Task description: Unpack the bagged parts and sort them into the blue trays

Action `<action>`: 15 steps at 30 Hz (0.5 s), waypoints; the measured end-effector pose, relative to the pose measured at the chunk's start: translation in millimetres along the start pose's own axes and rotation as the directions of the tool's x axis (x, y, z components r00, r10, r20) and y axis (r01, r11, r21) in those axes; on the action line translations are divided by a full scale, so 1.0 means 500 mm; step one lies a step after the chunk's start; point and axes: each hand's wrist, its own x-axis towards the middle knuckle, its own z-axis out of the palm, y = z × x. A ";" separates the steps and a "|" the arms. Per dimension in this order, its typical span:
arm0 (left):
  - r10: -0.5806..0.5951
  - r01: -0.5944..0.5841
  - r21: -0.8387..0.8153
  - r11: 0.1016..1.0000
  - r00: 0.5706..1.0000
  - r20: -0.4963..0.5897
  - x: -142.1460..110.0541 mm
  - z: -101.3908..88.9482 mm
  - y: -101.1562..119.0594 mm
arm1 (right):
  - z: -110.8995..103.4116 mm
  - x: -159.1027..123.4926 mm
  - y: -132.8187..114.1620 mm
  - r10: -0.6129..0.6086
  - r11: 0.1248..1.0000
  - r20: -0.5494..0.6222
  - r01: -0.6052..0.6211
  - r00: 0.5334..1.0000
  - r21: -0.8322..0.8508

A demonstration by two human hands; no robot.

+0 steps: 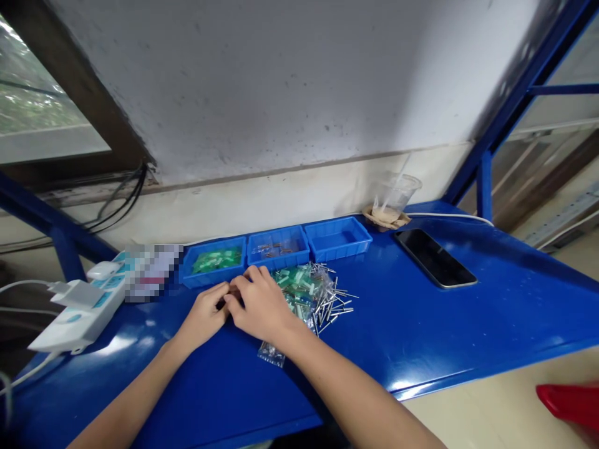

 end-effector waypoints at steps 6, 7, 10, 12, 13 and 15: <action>-0.004 0.004 -0.005 1.000 1.000 0.012 0.001 0.000 0.001 | 0.002 0.001 -0.001 -0.028 1.000 -0.010 0.028 1.000 0.006; -0.011 0.011 0.007 1.000 1.000 0.006 0.002 -0.001 0.001 | 0.003 0.001 0.000 -0.029 1.000 -0.009 0.030 1.000 0.008; -0.015 0.015 0.030 0.999 1.000 -0.004 0.003 -0.006 -0.001 | 0.004 0.000 0.001 -0.031 0.999 -0.011 0.031 0.999 0.011; -0.010 0.010 0.033 0.999 1.000 -0.007 0.003 -0.008 -0.003 | 0.002 -0.001 0.000 -0.035 0.999 -0.015 0.035 0.999 0.013; -0.010 0.010 0.031 0.999 1.000 -0.006 0.002 -0.009 -0.004 | 0.001 -0.001 -0.001 -0.036 0.999 -0.014 0.036 0.999 0.014; -0.012 0.012 0.019 1.000 1.000 0.008 0.001 -0.009 -0.007 | -0.001 -0.001 -0.002 -0.037 0.999 -0.007 0.037 0.999 0.012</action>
